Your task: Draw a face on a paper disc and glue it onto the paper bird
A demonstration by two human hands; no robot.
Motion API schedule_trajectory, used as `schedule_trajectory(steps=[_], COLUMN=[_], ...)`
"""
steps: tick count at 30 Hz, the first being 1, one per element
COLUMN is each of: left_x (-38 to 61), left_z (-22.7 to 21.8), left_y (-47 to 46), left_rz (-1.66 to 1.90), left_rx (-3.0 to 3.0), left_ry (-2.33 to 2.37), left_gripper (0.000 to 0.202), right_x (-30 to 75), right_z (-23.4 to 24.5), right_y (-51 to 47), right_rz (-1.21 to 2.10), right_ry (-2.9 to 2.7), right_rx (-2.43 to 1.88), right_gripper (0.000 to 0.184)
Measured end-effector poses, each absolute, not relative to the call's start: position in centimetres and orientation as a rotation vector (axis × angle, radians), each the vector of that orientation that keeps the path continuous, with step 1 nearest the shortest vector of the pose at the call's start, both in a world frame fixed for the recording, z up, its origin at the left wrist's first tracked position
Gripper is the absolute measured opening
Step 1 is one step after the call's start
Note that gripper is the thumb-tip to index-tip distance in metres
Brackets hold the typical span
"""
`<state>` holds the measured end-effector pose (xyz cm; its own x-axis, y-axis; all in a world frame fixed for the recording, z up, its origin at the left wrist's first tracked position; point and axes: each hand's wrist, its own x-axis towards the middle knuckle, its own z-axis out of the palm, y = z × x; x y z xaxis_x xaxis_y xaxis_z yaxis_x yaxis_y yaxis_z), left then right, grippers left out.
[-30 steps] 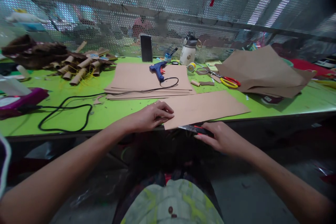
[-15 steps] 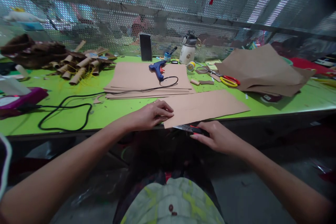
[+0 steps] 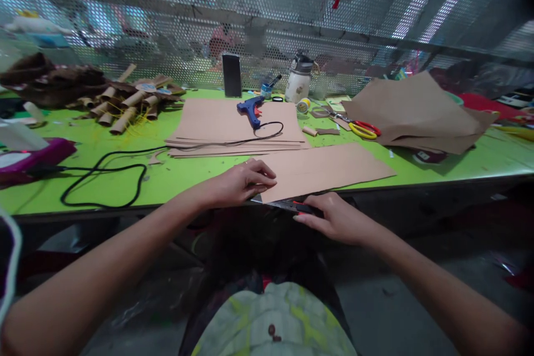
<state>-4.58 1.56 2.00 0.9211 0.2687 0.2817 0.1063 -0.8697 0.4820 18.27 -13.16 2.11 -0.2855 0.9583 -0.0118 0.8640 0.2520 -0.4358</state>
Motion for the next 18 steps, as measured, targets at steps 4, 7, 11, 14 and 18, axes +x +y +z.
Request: schedule_trajectory(steps=[4,7,11,14,18], left_x=[-4.6,-4.6,-4.7,-4.7,-3.8], left_z=[1.9,1.8,2.0,2.8,3.9], left_y=[1.6,1.7,1.6,0.8,-1.2], left_rz=[0.461,0.443,0.428,0.434,0.494], left_rx=[2.615,2.616,2.629,2.677,2.787], left_ry=[0.272,0.276,0.291,0.314,0.4], left_gripper=[0.026,0.026,0.026,0.024,0.026], right_x=[17.2,18.0,22.1,26.7,32.5], right_z=[2.6,3.2,3.8,3.9,3.5], right_y=[-13.8,-15.2,-16.0,-14.7,-11.7], right_rz=[0.663,0.724,0.565,0.248,-0.008], right_ry=[-2.285,-2.2,-1.94,-1.659,-1.473], right_rx=[-1.596,-1.605,-1.778,-1.997,-2.191], right_gripper=[0.037,0.033,0.031,0.042,0.045])
